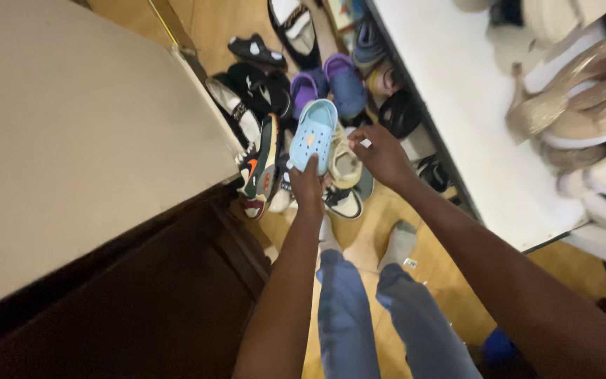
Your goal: The person organizes a collection of shoes by picking them up from a white shelf and placing them on the floor. They handle various types of footwear including sneakers, loafers, and sandals, arranging them in rows on the tiled floor.
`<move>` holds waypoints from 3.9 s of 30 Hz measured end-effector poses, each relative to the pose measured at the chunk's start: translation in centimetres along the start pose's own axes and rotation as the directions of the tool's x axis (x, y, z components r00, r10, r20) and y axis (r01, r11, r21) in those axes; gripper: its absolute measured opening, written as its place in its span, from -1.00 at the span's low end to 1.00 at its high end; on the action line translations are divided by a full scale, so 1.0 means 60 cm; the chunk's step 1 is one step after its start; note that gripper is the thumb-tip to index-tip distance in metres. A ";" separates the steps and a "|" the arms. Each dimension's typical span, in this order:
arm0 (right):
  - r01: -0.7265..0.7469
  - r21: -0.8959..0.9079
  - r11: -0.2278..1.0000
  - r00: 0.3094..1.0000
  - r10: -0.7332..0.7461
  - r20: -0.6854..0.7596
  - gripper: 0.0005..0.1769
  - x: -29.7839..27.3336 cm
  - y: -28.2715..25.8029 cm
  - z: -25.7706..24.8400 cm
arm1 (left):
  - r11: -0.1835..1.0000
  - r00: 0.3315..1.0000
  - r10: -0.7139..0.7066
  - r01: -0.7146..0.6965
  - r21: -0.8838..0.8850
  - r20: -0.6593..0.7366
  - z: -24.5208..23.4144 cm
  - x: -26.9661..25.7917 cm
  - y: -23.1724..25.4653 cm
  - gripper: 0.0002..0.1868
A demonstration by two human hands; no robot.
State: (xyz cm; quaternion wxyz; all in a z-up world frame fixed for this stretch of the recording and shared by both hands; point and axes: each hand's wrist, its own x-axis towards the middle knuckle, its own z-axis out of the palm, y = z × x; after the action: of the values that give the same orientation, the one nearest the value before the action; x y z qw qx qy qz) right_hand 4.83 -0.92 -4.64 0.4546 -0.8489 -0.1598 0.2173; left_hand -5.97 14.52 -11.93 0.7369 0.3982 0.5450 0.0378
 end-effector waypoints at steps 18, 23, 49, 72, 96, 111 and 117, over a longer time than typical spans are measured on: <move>-0.357 0.000 0.934 0.927 0.354 0.124 -0.72 0.050 0.071 0.101 | 0.482 0.973 -0.035 0.216 0.849 -0.228 -0.076 0.239 -0.023 0.36; -0.236 0.166 0.957 0.971 0.239 0.005 -0.75 0.065 0.064 0.046 | 0.447 0.927 0.375 -0.171 0.878 -0.010 -0.042 0.203 -0.022 0.23; -0.108 -0.432 0.895 0.908 -0.089 -0.410 -0.70 0.090 0.033 -0.589 | 0.871 0.794 -0.080 -0.239 0.430 0.603 0.470 -0.261 0.115 -0.16; -0.173 -0.150 0.973 0.970 0.195 0.145 -0.56 -0.082 -0.058 -0.092 | 0.974 0.998 0.018 -0.032 0.223 0.062 0.129 -0.061 -0.024 -0.17; -0.243 -0.147 0.959 0.969 0.234 -0.075 -0.72 -0.156 0.148 -0.060 | 0.913 0.936 -0.147 0.003 0.408 0.321 0.071 0.148 -0.141 -0.23; -0.351 0.332 0.876 0.185 0.412 -0.892 -0.65 -0.169 0.295 -0.319 | 0.882 0.792 -0.329 0.064 0.466 0.514 0.328 -0.157 -0.155 -0.41; -0.538 0.517 0.665 0.201 0.697 -0.688 -0.03 -0.131 0.329 -0.415 | 0.867 0.792 -0.341 0.057 0.495 0.506 0.370 -0.226 -0.185 -0.46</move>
State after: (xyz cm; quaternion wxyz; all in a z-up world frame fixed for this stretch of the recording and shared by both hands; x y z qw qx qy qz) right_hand 12.40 -32.64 -7.22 0.4104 -0.7875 0.4568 -0.0520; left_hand 2.86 -11.79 -6.45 0.7525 0.4897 0.3282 -0.2937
